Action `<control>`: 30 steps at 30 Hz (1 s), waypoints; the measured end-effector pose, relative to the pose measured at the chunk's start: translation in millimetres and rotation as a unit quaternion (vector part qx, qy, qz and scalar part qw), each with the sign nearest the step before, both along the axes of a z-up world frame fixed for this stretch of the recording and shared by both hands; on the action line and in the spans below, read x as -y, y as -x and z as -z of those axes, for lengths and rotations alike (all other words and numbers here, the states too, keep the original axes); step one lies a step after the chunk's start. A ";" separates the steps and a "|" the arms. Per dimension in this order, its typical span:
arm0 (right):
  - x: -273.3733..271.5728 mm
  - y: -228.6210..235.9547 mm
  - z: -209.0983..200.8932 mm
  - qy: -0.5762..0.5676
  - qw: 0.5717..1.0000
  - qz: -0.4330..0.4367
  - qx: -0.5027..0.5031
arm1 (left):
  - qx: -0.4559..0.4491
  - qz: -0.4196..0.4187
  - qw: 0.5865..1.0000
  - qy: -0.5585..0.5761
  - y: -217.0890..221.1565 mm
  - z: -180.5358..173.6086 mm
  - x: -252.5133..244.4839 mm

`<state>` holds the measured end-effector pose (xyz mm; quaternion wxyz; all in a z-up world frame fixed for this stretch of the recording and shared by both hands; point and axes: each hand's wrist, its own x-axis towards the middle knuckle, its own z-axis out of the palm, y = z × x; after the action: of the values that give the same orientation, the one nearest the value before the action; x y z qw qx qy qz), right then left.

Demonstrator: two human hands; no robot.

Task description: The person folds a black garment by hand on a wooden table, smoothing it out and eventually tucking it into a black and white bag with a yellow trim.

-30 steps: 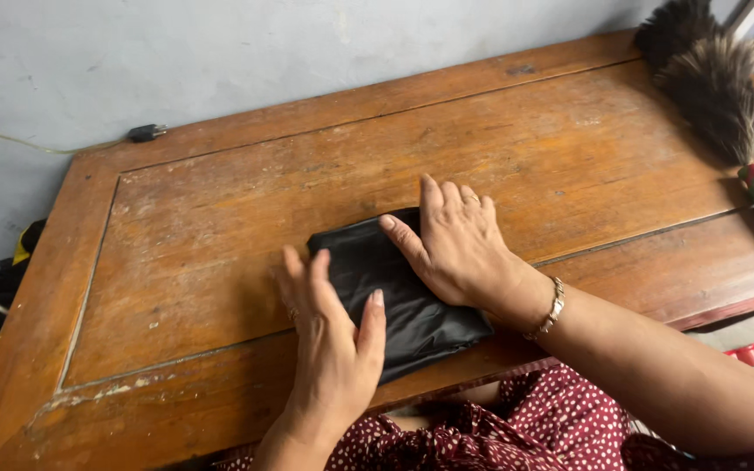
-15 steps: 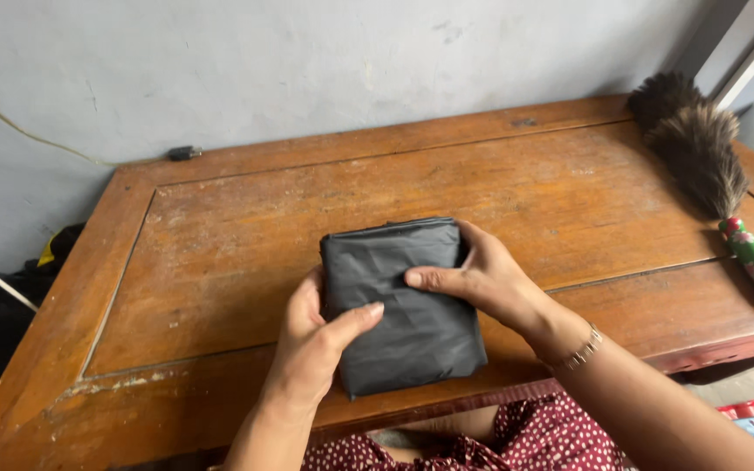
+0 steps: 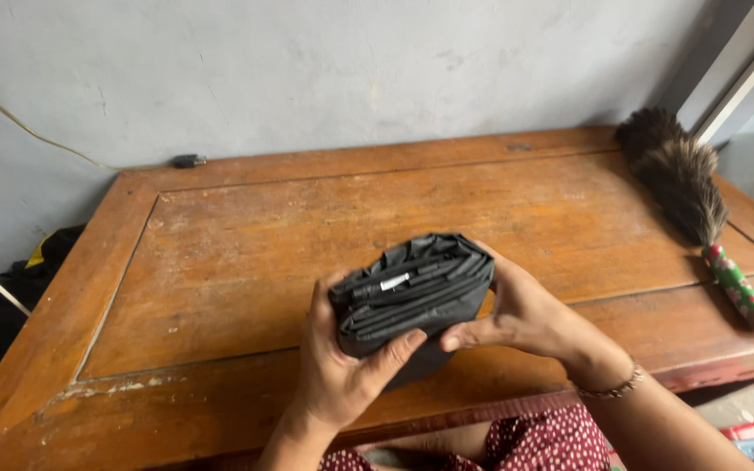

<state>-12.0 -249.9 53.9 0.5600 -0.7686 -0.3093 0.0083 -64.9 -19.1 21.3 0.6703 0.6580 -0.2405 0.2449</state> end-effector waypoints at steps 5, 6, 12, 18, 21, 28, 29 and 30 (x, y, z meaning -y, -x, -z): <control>12.1 21.0 -58.1 0.106 0.972 0.015 0.208 | 0.052 -0.125 0.987 -0.082 -2.4 17.7 0.6; 10.9 22.8 -57.9 0.107 0.972 0.014 0.210 | 0.054 -0.126 0.987 -0.080 -2.1 16.7 1.1; -0.6 21.9 -42.6 0.171 0.942 -0.050 0.283 | 0.059 -0.147 0.984 -0.083 -1.2 21.1 3.2; -1.2 18.8 -28.8 0.138 0.920 -0.025 0.366 | 0.091 -0.139 0.983 -0.083 -5.1 33.6 0.9; -0.8 17.0 -39.8 0.206 0.896 -0.041 0.391 | 0.080 -0.161 0.979 -0.091 -2.0 35.8 0.7; -32.0 44.2 -66.1 0.265 0.845 -0.071 0.459 | 0.076 -0.151 0.981 -0.091 -0.8 41.7 2.9; -39.4 46.3 -63.7 0.261 0.843 -0.077 0.464 | 0.067 -0.144 0.984 -0.080 -0.8 43.4 3.2; -40.1 46.6 -59.1 0.261 0.843 -0.076 0.464 | 0.067 -0.143 0.984 -0.080 -2.5 45.8 3.2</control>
<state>-58.6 -209.8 113.0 0.1277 -0.7743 -0.5771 -0.2261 -62.4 -22.3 -24.6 0.5555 0.7195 -0.2071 0.3618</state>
